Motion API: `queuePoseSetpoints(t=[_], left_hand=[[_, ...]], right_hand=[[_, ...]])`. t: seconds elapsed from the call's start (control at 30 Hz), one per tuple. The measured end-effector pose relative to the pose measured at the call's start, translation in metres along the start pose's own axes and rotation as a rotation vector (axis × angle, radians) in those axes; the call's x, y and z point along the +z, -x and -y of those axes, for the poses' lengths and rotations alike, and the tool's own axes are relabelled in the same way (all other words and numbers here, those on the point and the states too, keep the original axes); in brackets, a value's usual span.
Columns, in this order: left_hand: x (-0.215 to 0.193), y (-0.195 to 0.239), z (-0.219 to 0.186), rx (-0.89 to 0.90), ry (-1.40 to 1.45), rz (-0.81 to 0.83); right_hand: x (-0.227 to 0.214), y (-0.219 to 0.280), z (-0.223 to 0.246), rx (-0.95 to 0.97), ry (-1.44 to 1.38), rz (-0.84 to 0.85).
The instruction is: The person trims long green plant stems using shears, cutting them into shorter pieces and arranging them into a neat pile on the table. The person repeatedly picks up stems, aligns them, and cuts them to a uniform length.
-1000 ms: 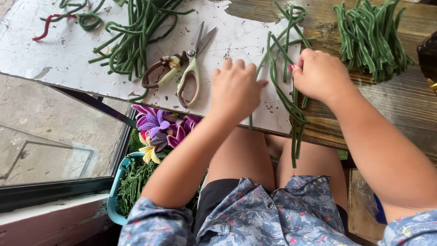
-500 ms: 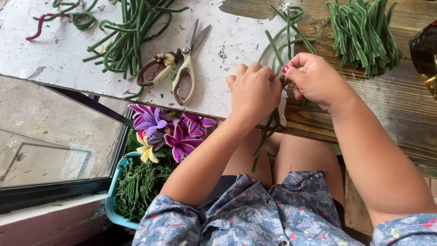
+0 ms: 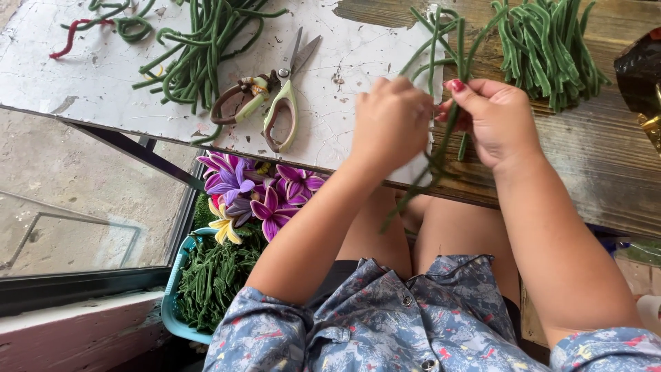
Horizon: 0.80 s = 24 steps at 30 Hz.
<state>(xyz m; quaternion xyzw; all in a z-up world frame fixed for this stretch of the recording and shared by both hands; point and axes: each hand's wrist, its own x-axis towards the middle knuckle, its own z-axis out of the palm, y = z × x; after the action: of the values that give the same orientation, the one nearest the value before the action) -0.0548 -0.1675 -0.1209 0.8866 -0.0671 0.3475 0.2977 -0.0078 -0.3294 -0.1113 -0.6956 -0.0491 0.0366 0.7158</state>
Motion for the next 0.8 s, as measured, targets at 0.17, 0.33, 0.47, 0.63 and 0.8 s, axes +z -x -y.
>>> queuePoseSetpoints(t=[0.17,0.33,0.47,0.63,0.8], left_hand=[[0.003,-0.03,0.014,-0.329,-0.367,0.38],[0.006,-0.051,0.025,-0.342,-0.378,0.562],[-0.017,-0.073,0.048,-0.535,-0.312,0.519],[-0.053,-0.076,0.072,-0.296,-0.493,0.182],[-0.081,-0.068,0.031,0.074,-0.2,-0.447]], right_hand=[[-0.012,0.004,0.028,0.255,-0.229,-0.032],[-0.024,-0.017,0.019,0.358,-0.376,-0.048],[-0.023,-0.019,0.023,0.291,-0.463,-0.136],[-0.006,-0.011,0.035,0.217,-0.459,-0.166],[0.014,-0.002,0.052,0.243,-0.474,-0.143]])
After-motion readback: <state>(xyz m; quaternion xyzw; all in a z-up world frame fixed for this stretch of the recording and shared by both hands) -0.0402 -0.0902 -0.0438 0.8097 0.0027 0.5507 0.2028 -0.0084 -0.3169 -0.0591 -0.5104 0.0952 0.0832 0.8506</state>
